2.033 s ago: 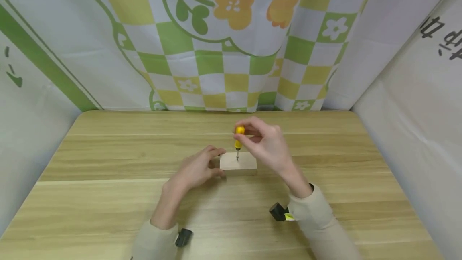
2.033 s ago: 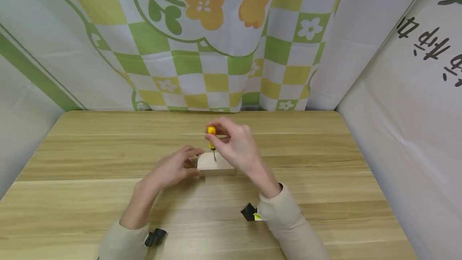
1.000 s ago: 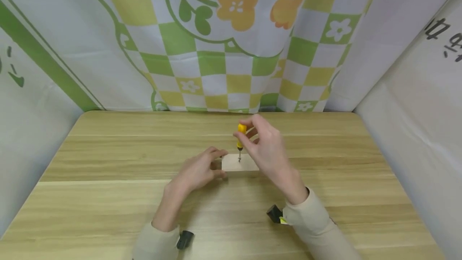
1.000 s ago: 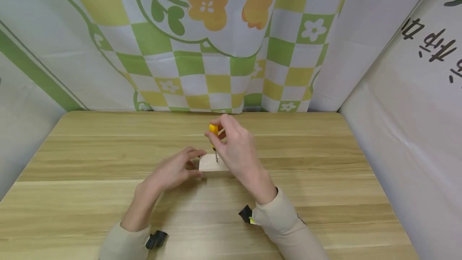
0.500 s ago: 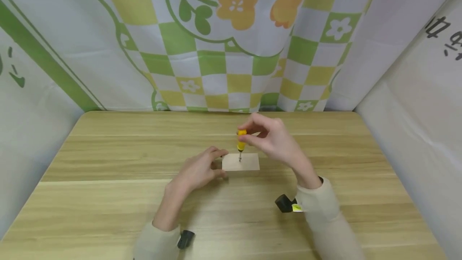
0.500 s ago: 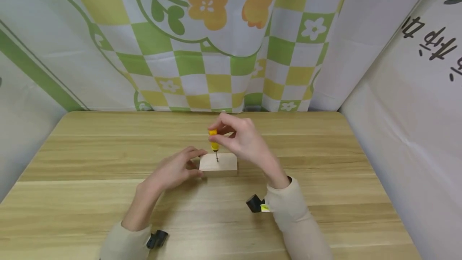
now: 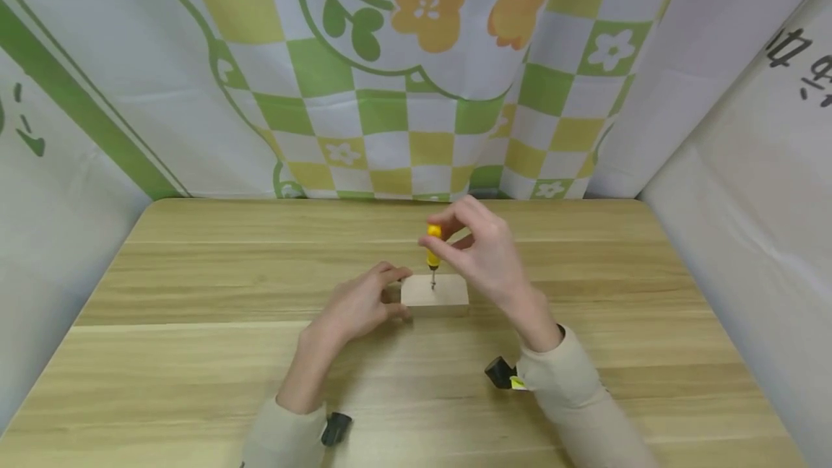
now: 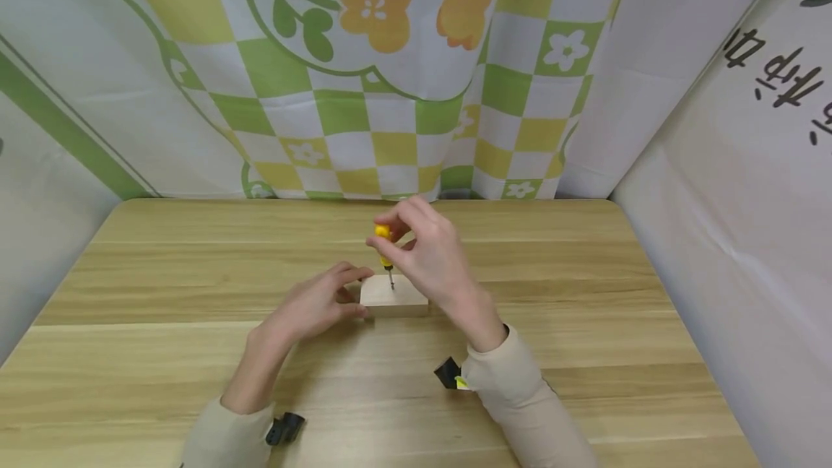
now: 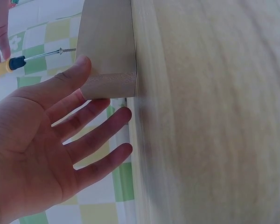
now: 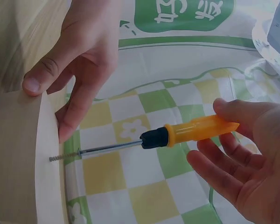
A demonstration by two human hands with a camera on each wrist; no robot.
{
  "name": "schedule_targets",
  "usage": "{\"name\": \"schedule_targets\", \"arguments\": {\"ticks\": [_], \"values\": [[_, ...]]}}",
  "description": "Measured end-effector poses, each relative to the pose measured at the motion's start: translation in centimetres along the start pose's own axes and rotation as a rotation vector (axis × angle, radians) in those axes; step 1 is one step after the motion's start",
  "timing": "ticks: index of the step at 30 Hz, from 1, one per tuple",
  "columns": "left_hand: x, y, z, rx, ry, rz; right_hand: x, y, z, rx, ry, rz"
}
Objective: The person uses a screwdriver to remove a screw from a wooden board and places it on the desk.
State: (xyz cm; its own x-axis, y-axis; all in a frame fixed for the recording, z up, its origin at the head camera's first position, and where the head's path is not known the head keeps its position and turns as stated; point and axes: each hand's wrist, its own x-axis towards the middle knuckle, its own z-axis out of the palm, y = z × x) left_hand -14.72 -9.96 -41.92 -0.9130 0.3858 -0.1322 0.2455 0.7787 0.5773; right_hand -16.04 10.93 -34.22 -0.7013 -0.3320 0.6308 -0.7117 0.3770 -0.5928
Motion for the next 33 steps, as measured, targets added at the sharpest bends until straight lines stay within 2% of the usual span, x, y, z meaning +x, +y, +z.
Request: {"name": "schedule_targets", "arguments": {"ticks": [8,15,18,23,27,33], "values": [[0.0,0.1,0.0,0.0,-0.001,0.002,-0.2,0.0,0.2,0.005,0.024,-0.029],[0.0,0.0,0.0,-0.01,-0.003,-0.004,-0.4,0.3,-0.1,0.062,0.046,-0.012],[0.0,-0.1,0.0,-0.002,-0.002,-0.007,-0.4,0.1,-0.4,0.085,0.013,0.004],[0.0,0.0,0.0,0.016,-0.002,-0.004,-0.3,-0.2,-1.0,0.137,-0.089,0.08],[0.0,0.0,0.0,0.021,-0.003,-0.006,-0.2,-0.3,-1.1,0.122,-0.119,0.115],[0.0,0.0,0.1,0.018,-0.002,-0.008,-0.3,-0.5,-0.3,0.06,-0.055,0.066]]}}
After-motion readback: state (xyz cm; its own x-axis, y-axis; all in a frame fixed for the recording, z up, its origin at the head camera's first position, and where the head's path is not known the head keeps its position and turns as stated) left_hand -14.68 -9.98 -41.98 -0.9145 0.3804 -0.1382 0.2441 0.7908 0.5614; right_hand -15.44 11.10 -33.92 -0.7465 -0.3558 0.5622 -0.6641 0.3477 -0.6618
